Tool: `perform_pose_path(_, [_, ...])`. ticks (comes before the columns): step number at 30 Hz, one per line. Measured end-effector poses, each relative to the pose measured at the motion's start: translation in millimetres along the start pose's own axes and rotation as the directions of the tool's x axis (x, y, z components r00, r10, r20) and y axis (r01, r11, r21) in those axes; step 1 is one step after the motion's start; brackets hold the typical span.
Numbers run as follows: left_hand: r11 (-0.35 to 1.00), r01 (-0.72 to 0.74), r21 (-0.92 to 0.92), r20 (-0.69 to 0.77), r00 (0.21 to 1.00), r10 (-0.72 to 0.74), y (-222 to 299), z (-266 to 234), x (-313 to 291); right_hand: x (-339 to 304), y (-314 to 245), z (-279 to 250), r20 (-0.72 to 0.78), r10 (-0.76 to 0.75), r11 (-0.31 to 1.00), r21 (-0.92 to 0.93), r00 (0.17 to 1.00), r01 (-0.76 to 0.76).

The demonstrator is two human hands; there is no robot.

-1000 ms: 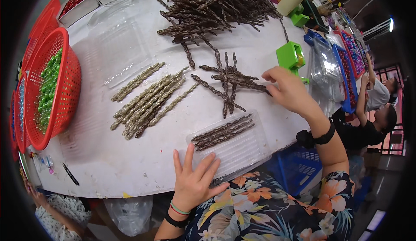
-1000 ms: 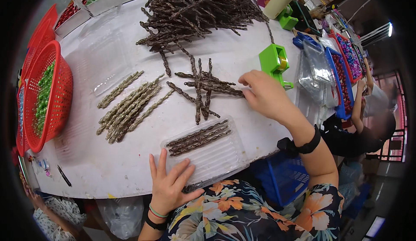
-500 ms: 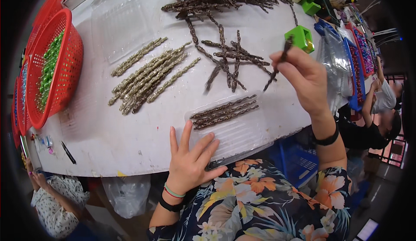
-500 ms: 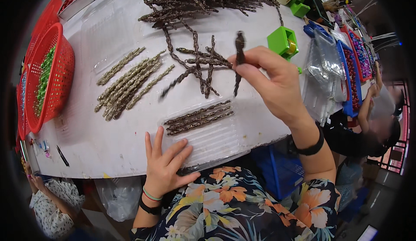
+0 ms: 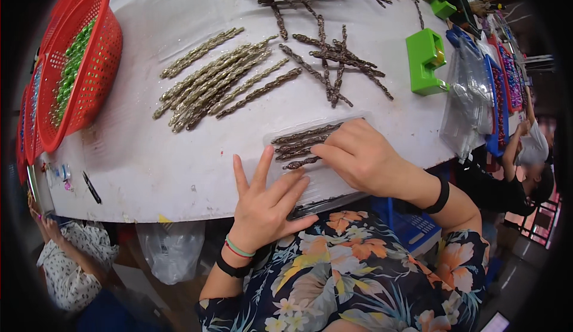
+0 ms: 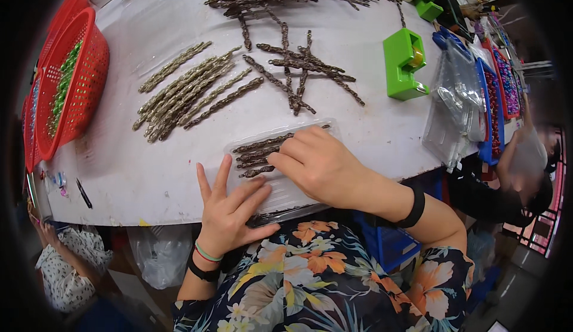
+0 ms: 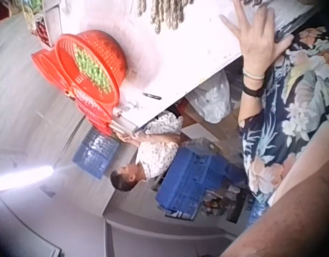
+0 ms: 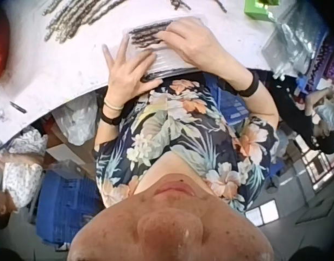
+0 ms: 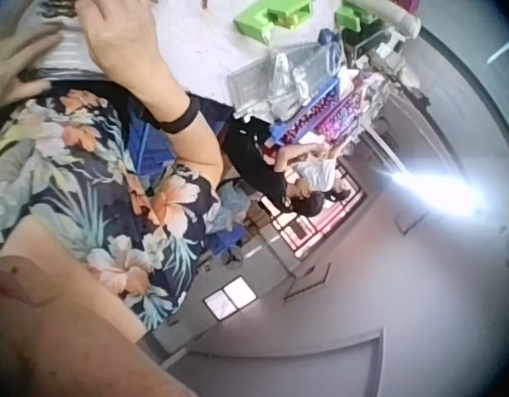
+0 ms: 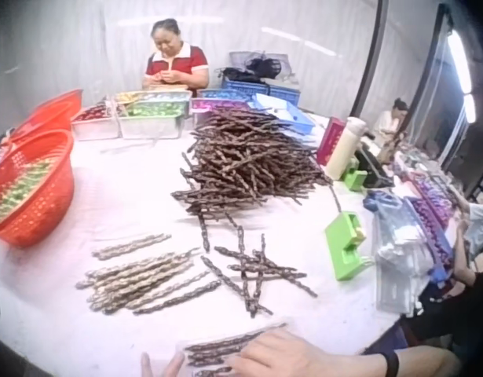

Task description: The person arranges decorative sticks into clear plastic clamshell containers on a white table. They place the sticks in rows, close the containers, and place the finished packages into a blue basket. The person repeats this process for multiple containers throughout the video.

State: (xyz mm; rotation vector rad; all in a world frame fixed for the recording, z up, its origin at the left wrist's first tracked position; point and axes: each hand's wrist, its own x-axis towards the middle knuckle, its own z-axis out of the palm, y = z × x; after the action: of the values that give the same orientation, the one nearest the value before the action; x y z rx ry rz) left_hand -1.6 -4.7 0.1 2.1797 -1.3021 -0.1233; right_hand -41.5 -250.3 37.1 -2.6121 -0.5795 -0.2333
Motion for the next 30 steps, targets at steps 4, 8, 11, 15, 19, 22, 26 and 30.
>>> perform_pose_path(4, [1.000,-0.008,-0.028,-0.014,1.000,0.008,-1,0,0,1,4,9,0.062,-0.073,0.995,-0.061,0.995,0.077])
perform_pose_path(8, [0.999,-0.009,-0.039,-0.008,1.000,0.009,-2,-1,-2,1,4,11,0.022,-0.088,0.993,-0.076,0.996,0.089])
perform_pose_path(11, [1.000,-0.007,-0.028,-0.010,1.000,0.006,-3,1,-3,2,6,9,-0.014,-0.093,0.994,-0.055,0.996,0.092])
perform_pose_path(15, [0.999,-0.017,-0.050,-0.011,1.000,0.017,-4,1,-3,3,3,11,0.037,-0.117,0.990,-0.078,0.992,0.119])
perform_pose_path(19, [0.998,-0.028,-0.056,-0.011,1.000,0.027,-6,0,-4,28,11,0,0.145,-0.064,0.996,0.066,0.987,0.055])
perform_pose_path(22, [0.998,-0.031,-0.049,-0.016,0.999,0.030,-7,0,-4,69,34,6,-0.047,-0.048,0.998,-0.040,0.998,0.047])
perform_pose_path(26, [0.999,-0.033,-0.034,-0.020,0.999,0.032,-6,-1,-2,103,58,21,-0.112,-0.051,0.979,-0.204,0.992,0.028])
perform_pose_path(30, [1.000,-0.011,-0.027,-0.027,1.000,0.011,-6,-1,-2,103,49,-2,-0.050,0.015,0.999,-0.036,0.999,-0.017])
